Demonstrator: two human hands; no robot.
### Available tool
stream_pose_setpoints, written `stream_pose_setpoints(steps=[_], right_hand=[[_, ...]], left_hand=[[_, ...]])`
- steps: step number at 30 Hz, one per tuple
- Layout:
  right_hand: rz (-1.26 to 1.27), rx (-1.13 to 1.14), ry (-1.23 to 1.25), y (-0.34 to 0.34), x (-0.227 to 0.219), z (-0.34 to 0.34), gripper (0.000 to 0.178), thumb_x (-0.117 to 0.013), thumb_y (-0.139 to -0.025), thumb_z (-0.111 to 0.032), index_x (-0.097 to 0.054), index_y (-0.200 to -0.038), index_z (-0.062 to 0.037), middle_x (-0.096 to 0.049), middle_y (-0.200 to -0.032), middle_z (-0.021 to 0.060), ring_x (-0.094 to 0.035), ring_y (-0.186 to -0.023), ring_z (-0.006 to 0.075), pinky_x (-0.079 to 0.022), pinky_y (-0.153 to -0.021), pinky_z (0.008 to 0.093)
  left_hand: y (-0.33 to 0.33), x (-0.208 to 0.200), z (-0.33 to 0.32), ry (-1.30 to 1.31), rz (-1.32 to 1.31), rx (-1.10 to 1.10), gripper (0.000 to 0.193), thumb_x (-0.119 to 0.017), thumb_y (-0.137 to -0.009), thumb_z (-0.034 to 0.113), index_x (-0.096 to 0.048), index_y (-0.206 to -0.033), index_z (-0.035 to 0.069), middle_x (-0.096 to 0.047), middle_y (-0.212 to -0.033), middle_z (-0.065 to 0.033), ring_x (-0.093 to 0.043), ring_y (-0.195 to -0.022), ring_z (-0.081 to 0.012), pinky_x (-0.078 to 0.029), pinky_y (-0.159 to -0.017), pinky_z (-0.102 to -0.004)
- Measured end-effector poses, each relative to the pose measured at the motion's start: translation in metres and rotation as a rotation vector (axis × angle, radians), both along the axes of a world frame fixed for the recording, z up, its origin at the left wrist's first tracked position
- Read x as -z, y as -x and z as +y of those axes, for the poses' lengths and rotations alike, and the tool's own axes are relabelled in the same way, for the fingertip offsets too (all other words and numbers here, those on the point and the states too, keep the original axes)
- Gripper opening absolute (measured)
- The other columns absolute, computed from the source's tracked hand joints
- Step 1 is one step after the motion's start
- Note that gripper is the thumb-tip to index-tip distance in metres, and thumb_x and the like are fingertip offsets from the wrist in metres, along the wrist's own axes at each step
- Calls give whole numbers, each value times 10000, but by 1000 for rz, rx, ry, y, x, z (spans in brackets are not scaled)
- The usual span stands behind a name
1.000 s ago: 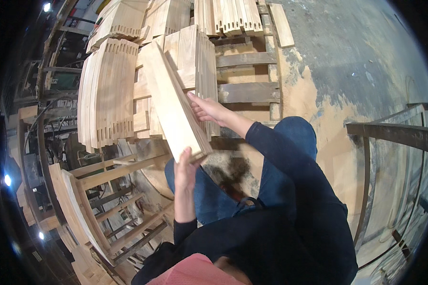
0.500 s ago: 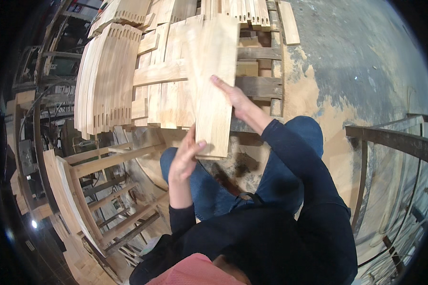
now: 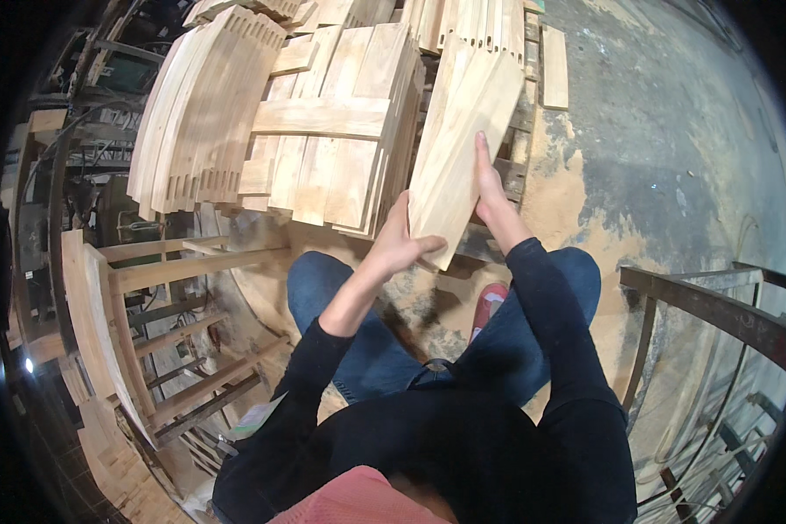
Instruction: The person stacks pre-cut wooden slats with notched ends onto a wooden pallet. They pick up the pieces from a pile, align them, and place them in a neat stack, occasionally adjusting the alignment of the stack.
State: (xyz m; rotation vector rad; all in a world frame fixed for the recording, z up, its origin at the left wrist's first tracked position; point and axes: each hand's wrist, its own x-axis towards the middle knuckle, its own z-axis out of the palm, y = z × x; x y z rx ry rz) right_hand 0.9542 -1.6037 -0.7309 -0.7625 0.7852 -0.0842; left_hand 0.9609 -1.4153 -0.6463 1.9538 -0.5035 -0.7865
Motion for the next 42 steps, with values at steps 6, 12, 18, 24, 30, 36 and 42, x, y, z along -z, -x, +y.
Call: stream_pose_setpoints(steps=[6, 12, 18, 24, 30, 36, 42], right_hand=[[199, 117, 627, -25, -1, -25, 886, -578, -957, -417, -87, -1524, 55, -443, -1436, 232, -438, -1323, 292, -319, -1104, 382], [95, 185, 523, -22, -35, -29, 724, -538, -984, -347, -199, -1514, 11, -516, -1373, 183, -459, -1286, 225, -343, -1055, 362], [1, 232, 498, -16, -47, -35, 614, -521, -987, -351, -328, -1470, -24, -507, -1367, 165, -478, -1270, 234, -385, -1032, 370], [-16, 160, 457, -20, -46, -34, 558, -528, -995, -390, -420, -1407, -29, -527, -1334, 140, -496, -1236, 243, -430, -996, 361], [-72, 253, 427, -14, -45, -48, 424, -540, -984, -274, -473, -1332, -41, -560, -1220, 85, -525, -1127, 189, -455, -939, 350], [-78, 271, 435, -14, -52, -55, 453, -515, -1015, -339, -467, -1359, -48, -564, -1262, 102, -533, -1173, 189, -455, -950, 324], [-86, 271, 366, -20, -55, -51, 437, -520, -1013, -331, -479, -1353, -60, -562, -1252, 84, -537, -1138, 173, -460, -936, 320]], left_hand=[[42, 83, 6, -686, -398, 21, 1167, -826, -668, 212, -65, -1518, -36, -401, -1352, -271, -469, -1198, -421, -394, -1003, -507], [29, 119, -37, -609, -459, -95, 1167, -827, -675, 254, -72, -1520, -27, -383, -1367, -269, -411, -1248, -421, -335, -1039, -522], [0, 127, -98, -610, -491, -149, 1071, -839, -626, 310, -231, -1440, -26, -438, -1283, -239, -449, -1199, -391, -364, -1013, -480], [-28, 119, -94, -575, -454, -210, 924, -861, -569, 303, -395, -1308, 1, -510, -1206, -202, -507, -1154, -373, -426, -964, -458], [-36, 62, -98, -425, -191, -261, 895, -889, -535, 328, -461, -1248, -2, -546, -1163, -182, -512, -1166, -375, -450, -935, -484], [-13, 52, -88, -468, -514, -302, 929, -854, -628, 280, -356, -1356, -12, -476, -1176, -219, -491, -1139, -382, -404, -970, -471], [6, 106, -95, -710, -463, -211, 1225, -845, -641, 280, -47, -1538, 41, -344, -1391, -265, -421, -1226, -411, -353, -1018, -524]])
